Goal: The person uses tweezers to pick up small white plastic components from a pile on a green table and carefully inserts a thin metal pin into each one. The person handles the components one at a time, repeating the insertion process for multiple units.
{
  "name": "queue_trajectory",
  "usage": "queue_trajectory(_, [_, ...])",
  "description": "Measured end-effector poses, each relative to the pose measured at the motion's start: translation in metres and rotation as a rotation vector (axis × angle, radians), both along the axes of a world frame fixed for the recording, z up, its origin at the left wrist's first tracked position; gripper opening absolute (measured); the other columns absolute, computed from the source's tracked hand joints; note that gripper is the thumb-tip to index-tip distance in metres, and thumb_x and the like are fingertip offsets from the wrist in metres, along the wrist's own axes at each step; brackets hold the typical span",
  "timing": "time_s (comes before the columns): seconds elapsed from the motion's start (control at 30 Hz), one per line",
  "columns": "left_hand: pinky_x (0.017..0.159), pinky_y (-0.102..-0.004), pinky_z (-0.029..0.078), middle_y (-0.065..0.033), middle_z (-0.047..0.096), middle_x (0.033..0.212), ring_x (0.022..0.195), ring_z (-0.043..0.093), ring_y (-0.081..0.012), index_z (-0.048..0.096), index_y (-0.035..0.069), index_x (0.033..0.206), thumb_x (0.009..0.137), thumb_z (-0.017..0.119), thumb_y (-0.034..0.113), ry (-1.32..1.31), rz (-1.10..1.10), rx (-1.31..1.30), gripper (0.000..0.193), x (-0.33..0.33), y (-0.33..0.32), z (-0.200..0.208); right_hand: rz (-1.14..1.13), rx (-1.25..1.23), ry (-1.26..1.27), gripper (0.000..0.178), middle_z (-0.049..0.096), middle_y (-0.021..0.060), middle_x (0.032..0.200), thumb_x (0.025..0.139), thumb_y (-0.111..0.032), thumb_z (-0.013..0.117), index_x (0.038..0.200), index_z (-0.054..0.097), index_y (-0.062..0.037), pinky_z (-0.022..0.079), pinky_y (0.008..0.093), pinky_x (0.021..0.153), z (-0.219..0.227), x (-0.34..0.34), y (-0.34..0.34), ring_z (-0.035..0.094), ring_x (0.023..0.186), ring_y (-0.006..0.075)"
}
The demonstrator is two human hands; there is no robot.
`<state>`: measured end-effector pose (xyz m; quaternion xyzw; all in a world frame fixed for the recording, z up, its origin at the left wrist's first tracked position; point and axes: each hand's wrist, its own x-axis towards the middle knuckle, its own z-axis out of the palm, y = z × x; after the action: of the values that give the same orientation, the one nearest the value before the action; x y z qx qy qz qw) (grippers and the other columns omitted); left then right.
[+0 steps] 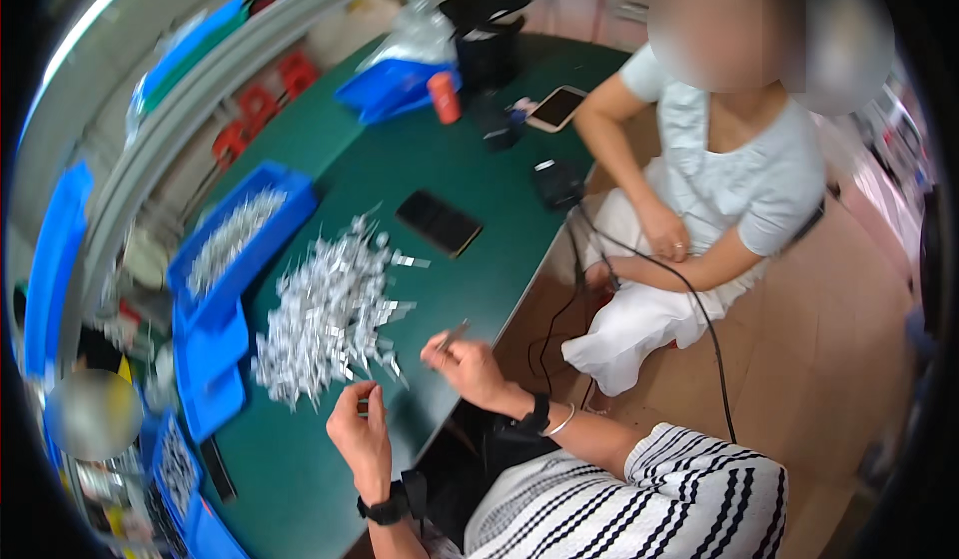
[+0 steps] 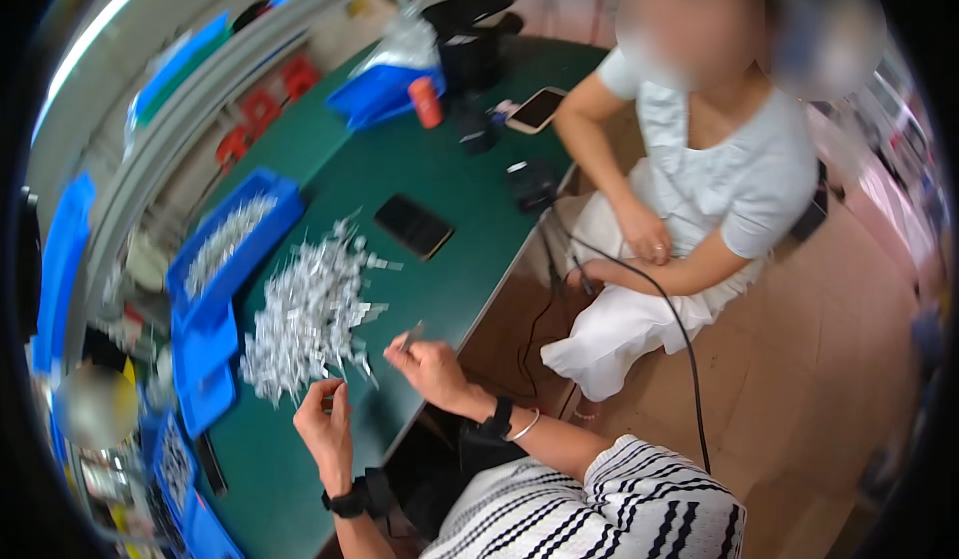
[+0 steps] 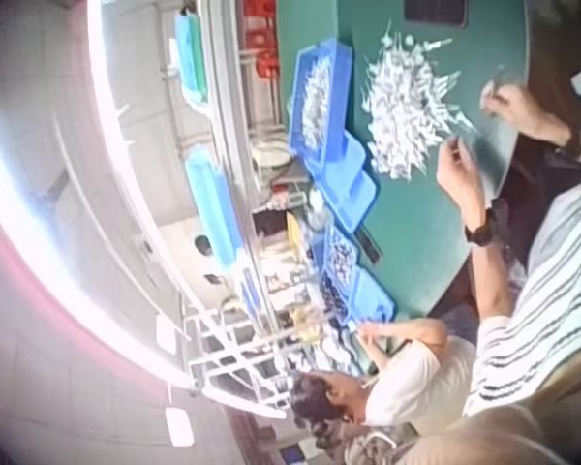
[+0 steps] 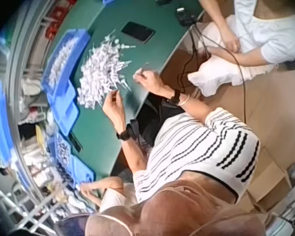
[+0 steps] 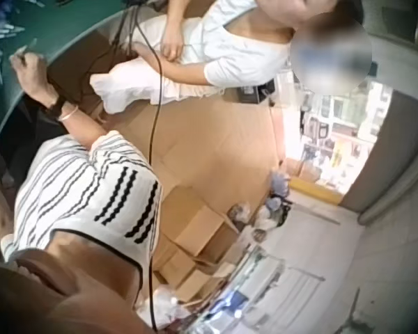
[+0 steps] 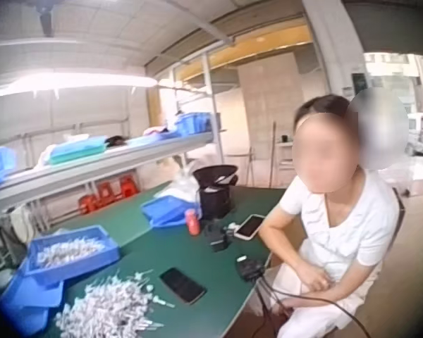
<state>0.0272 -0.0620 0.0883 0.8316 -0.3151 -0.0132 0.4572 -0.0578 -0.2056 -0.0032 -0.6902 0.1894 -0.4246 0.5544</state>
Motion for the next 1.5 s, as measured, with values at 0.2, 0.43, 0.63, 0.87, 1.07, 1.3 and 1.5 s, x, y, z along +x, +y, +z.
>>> queue_trajectory(0.2, [0.062,-0.0423,0.049,-0.0159,0.067,0.071,0.066,0.065,-0.0348,0.061,-0.001,0.082,0.077,0.077,0.018,-0.337,-0.057,0.389,0.025,0.038,-0.053,-0.037,-0.036,-0.03,-0.088,0.02,0.055,0.0129,0.059,0.093,-0.019,0.063,0.086,0.062,0.0002,0.042,0.0351,0.049,0.01,-0.003,-0.004,0.054,0.049,0.0238])
queue_trajectory(0.43, [0.064,-0.0462,0.048,-0.0169,0.066,0.077,0.073,0.065,-0.0382,0.059,0.001,0.087,0.077,0.073,0.014,-0.401,-0.045,0.344,0.022,0.044,-0.033,-0.05,-0.008,-0.072,-0.04,0.02,0.057,0.0138,0.062,0.093,-0.02,0.062,0.088,0.063,-0.0006,0.045,0.0347,0.052,0.008,0.001,0.001,0.058,0.054,0.0232])
queue_trajectory(0.63, [0.053,-0.0289,0.045,-0.005,0.069,0.09,0.053,0.056,-0.0142,0.064,0.004,0.094,0.083,0.072,0.011,-0.103,0.063,0.025,0.015,0.02,0.019,-0.024,0.163,0.317,-0.131,0.021,0.069,0.0092,0.083,0.096,-0.02,0.059,0.096,0.063,0.0011,0.053,0.0265,0.065,0.011,-0.004,-0.002,0.066,0.071,0.0133])
queue_trajectory(0.87, [0.069,-0.0226,0.054,-0.0162,0.067,0.103,0.08,0.066,-0.0146,0.051,0.0,0.123,0.09,0.062,-0.002,0.699,-0.068,-0.712,0.035,-0.026,0.082,-0.043,0.46,0.368,-0.259,0.027,0.069,0.0144,0.093,0.097,-0.024,0.058,0.099,0.061,0.0033,0.058,0.0298,0.075,0.068,-0.004,0.063,0.069,0.085,0.0192])
queue_trajectory(1.07, [0.078,-0.0256,0.055,-0.0149,0.066,0.109,0.093,0.067,-0.0181,0.055,-0.005,0.123,0.091,0.062,-0.001,0.726,-0.031,-0.72,0.033,-0.031,0.072,-0.052,0.476,0.324,-0.206,0.024,0.069,0.0124,0.093,0.096,-0.021,0.059,0.1,0.062,0.0029,0.056,0.0275,0.076,0.055,0.004,0.08,0.067,0.085,0.0156])
queue_trajectory(1.3, [0.082,-0.0292,0.055,-0.0153,0.065,0.112,0.102,0.066,-0.0226,0.057,-0.005,0.116,0.093,0.061,0.005,0.761,-0.033,-0.723,0.026,-0.03,0.063,-0.054,0.42,0.208,-0.152,0.018,0.07,0.0098,0.092,0.096,-0.015,0.059,0.098,0.063,0.0023,0.052,0.0254,0.076,0.044,0.006,0.076,0.065,0.083,0.013])
queue_trajectory(1.5, [0.084,-0.0311,0.055,-0.0159,0.064,0.115,0.104,0.065,-0.0228,0.055,-0.004,0.114,0.093,0.06,0.006,0.766,-0.072,-0.777,0.024,-0.029,0.057,-0.064,0.418,0.219,-0.136,0.018,0.07,0.0099,0.092,0.096,-0.015,0.06,0.098,0.063,0.0027,0.052,0.0256,0.077,0.044,0.006,0.074,0.066,0.085,0.0135])
